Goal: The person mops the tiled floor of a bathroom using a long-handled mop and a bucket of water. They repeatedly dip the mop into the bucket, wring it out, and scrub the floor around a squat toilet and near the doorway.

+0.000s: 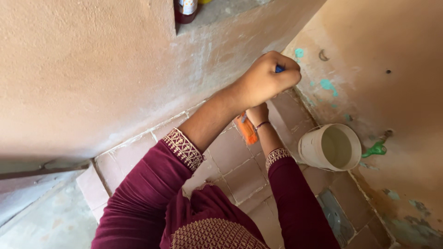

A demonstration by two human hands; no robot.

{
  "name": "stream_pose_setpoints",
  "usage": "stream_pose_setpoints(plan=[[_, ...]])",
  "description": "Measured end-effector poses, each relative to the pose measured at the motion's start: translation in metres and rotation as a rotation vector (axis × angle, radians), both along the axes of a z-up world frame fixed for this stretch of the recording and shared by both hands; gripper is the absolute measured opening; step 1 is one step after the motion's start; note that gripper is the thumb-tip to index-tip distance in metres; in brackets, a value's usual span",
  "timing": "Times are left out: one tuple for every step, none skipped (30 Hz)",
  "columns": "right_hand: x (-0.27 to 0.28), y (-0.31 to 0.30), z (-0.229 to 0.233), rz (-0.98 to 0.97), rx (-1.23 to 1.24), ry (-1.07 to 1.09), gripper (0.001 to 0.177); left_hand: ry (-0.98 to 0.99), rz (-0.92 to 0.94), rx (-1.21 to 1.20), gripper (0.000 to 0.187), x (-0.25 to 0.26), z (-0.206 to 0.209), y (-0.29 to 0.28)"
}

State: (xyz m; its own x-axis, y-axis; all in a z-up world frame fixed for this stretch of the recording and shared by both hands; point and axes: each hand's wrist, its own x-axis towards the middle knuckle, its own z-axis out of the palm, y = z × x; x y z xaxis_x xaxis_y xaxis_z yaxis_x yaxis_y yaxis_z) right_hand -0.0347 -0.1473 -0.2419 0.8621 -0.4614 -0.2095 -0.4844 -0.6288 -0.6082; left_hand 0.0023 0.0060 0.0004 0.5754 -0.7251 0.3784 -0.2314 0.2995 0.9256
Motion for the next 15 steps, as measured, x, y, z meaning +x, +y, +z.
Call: stream_pose_setpoints(plan=[[0.000,0.002,0.008,0.018,0.038,-0.043,0.045,-0.044,0.027,0.002,0.025,0.001,-0.002,-0.002],[0.002,0.003,0.015,0.037,0.075,-0.087,0.044,-0.067,0.038,0.002,0.026,0.002,-0.004,-0.004],[0.004,0.003,0.020,0.056,0.112,-0.131,0.044,-0.089,0.049,0.002,0.027,0.002,-0.007,-0.006],[0.006,0.003,0.022,0.078,0.144,-0.162,0.044,-0.105,0.061,0.003,0.027,0.002,-0.012,-0.008],[0.008,0.001,0.023,0.095,0.181,-0.199,0.043,-0.095,0.062,0.015,0.027,0.003,-0.017,-0.011],[0.011,-0.002,0.023,0.113,0.220,-0.235,0.043,-0.082,0.063,0.027,0.027,0.003,-0.022,-0.014],[0.015,-0.008,0.021,0.121,0.282,-0.285,0.043,-0.070,0.064,0.039,0.027,0.003,-0.028,-0.017],[0.019,-0.013,0.018,0.136,0.348,-0.337,0.043,-0.092,0.057,0.035,0.028,0.002,-0.035,-0.022],[0.023,-0.021,0.015,0.141,0.427,-0.386,0.043,-0.114,0.051,0.031,0.029,0.000,-0.041,-0.026],[0.019,-0.030,0.011,0.140,0.511,-0.420,0.043,-0.138,0.042,0.031,0.030,-0.004,-0.048,-0.030],[0.010,-0.038,0.006,0.135,0.594,-0.452,0.043,-0.150,0.052,0.006,0.027,-0.010,-0.055,-0.035],[0.006,-0.044,0.001,0.127,0.678,-0.490,0.044,-0.171,0.057,-0.016,0.024,-0.016,-0.060,-0.038],[0.003,-0.051,-0.003,0.120,0.748,-0.511,0.044,-0.191,0.062,-0.037,0.021,-0.020,-0.064,-0.039],[0.005,-0.058,-0.007,0.118,0.799,-0.531,0.044,-0.169,0.083,-0.032,0.021,-0.020,-0.065,-0.039],[0.009,-0.063,-0.011,0.121,0.835,-0.546,0.044,-0.147,0.104,-0.027,0.020,-0.018,-0.065,-0.039]])
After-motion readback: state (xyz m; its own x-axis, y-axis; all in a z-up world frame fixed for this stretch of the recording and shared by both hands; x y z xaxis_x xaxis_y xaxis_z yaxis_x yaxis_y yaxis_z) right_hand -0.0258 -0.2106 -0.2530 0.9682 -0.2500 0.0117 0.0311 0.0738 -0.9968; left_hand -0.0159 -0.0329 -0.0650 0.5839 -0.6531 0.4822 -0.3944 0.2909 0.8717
